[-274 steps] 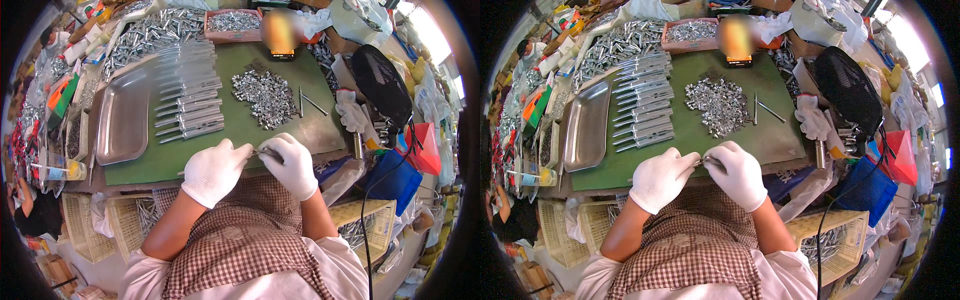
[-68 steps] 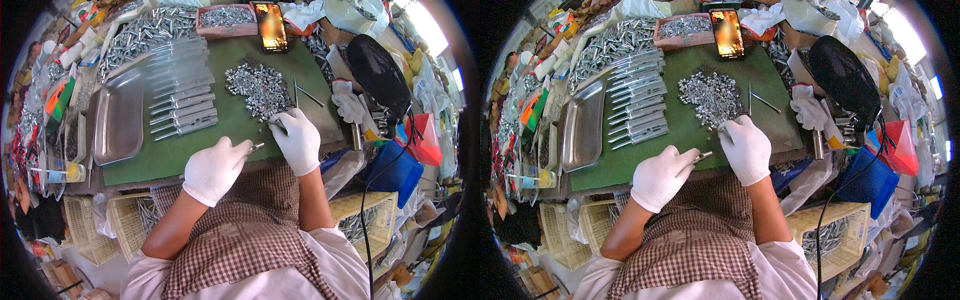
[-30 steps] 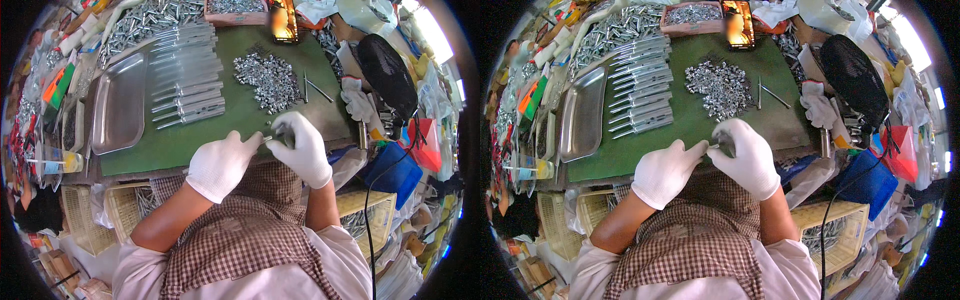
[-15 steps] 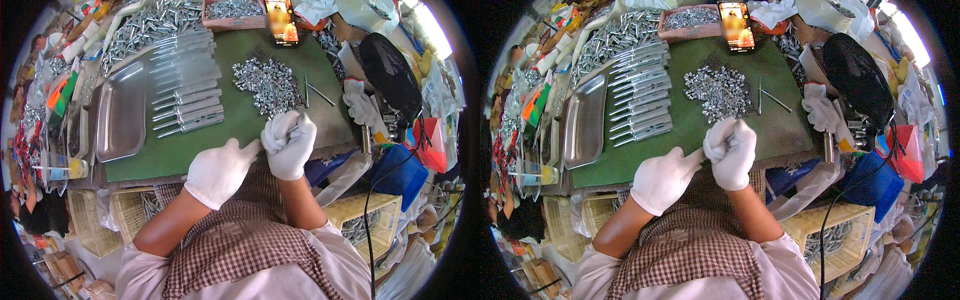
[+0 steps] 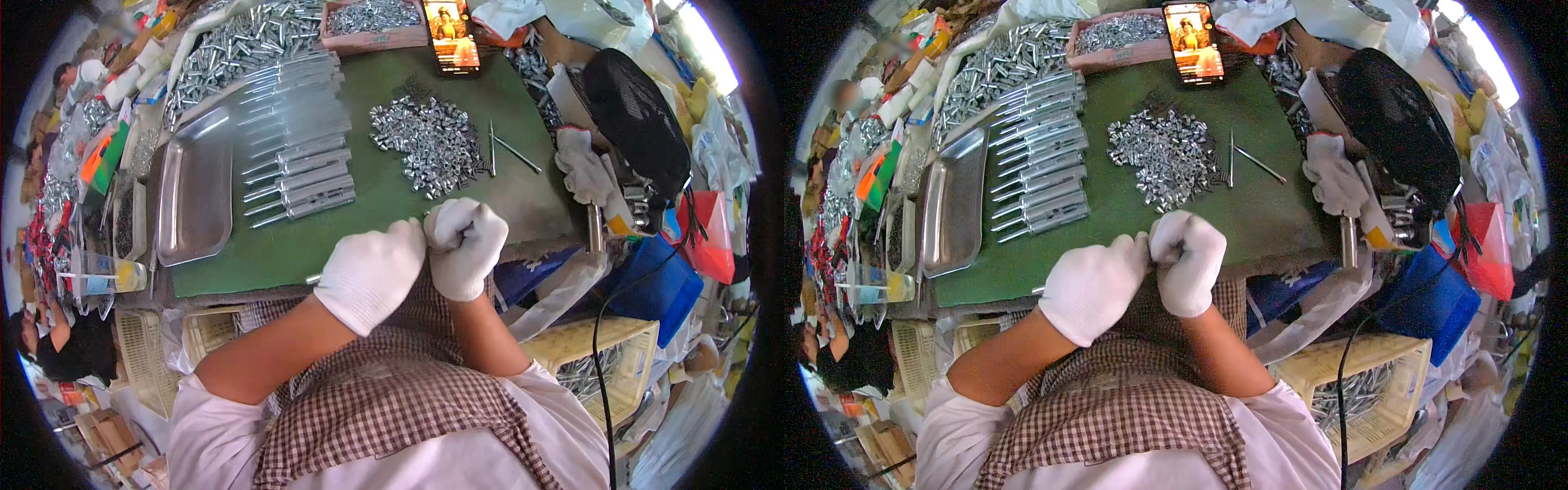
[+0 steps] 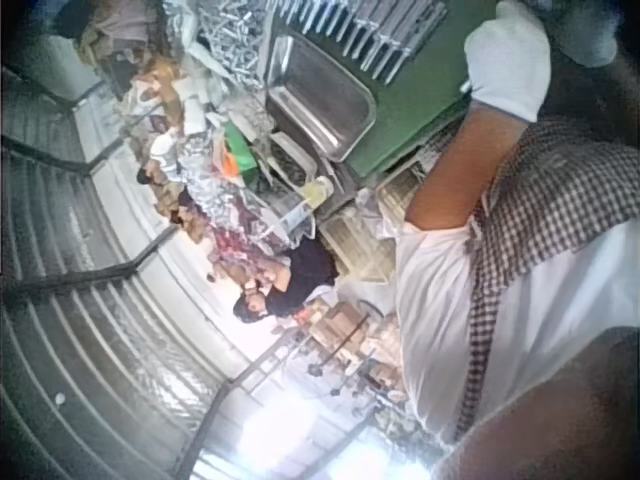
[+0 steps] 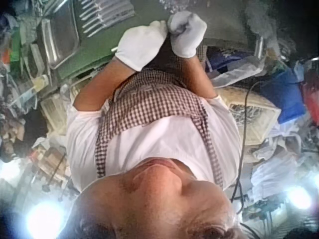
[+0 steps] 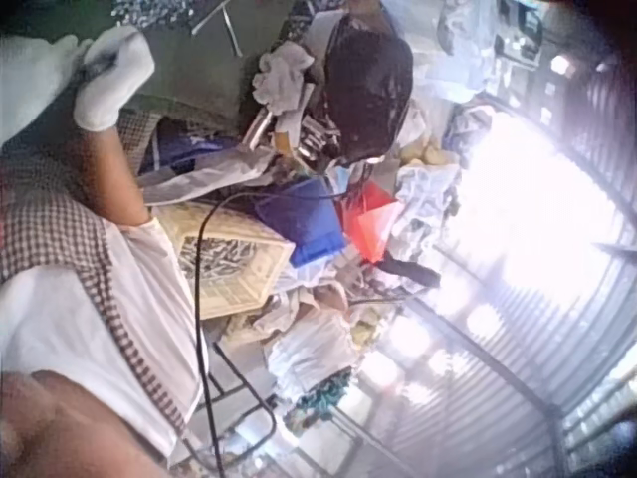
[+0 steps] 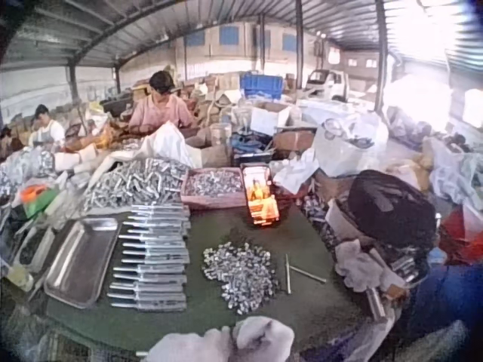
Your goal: The recorder is assembling small metal tubes by inserting pins and stacking them in a specific arrangement on a workbench.
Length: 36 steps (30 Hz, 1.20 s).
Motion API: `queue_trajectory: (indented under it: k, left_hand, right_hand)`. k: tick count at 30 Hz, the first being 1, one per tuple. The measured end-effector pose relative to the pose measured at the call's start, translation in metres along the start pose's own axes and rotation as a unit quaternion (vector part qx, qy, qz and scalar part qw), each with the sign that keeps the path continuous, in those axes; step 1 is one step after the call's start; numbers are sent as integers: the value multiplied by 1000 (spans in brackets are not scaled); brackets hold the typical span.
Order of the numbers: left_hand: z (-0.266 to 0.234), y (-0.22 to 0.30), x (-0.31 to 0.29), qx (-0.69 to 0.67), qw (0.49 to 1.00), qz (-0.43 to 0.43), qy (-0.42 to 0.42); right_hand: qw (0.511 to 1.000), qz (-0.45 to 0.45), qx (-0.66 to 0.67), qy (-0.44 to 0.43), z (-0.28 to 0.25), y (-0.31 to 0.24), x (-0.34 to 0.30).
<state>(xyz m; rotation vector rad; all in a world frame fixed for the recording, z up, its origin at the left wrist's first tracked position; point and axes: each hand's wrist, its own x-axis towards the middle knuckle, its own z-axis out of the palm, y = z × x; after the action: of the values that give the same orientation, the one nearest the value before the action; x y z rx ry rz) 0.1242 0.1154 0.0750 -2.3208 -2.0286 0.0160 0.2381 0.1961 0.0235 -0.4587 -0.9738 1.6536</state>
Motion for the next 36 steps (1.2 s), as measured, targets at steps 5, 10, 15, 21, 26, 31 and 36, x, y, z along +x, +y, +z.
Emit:
queue_trajectory:
  k: [5, 10, 15, 21, 26, 31, 36]
  left_hand:
    - [8, -12, -16, -98, 993, -51, 42]
    - [-2, -17, -62, -99, 976, -141, 131]
    - [8, -40, -166, -79, 938, -264, 208]
    - [19, -71, -295, 94, 896, -435, 14]
    - [-4, -61, -165, -2, 949, -241, 201]
    - [-2, -70, -48, -44, 952, -116, 280]
    - [12, -79, -26, -48, 963, -109, 241]
  right_hand:
    - [978, 45, 201, -21, 2, -8, 9]
    - [981, 53, 182, -47, 1, -9, 12]
    - [983, 63, 161, -56, -3, -13, 8]
    - [989, 68, 125, -48, 1, -10, 5]
    - [998, 48, 42, -10, 2, -7, 5]
    - [992, 95, -79, -22, 10, -8, -1]
    - [986, 84, -137, -47, 10, -10, -5]
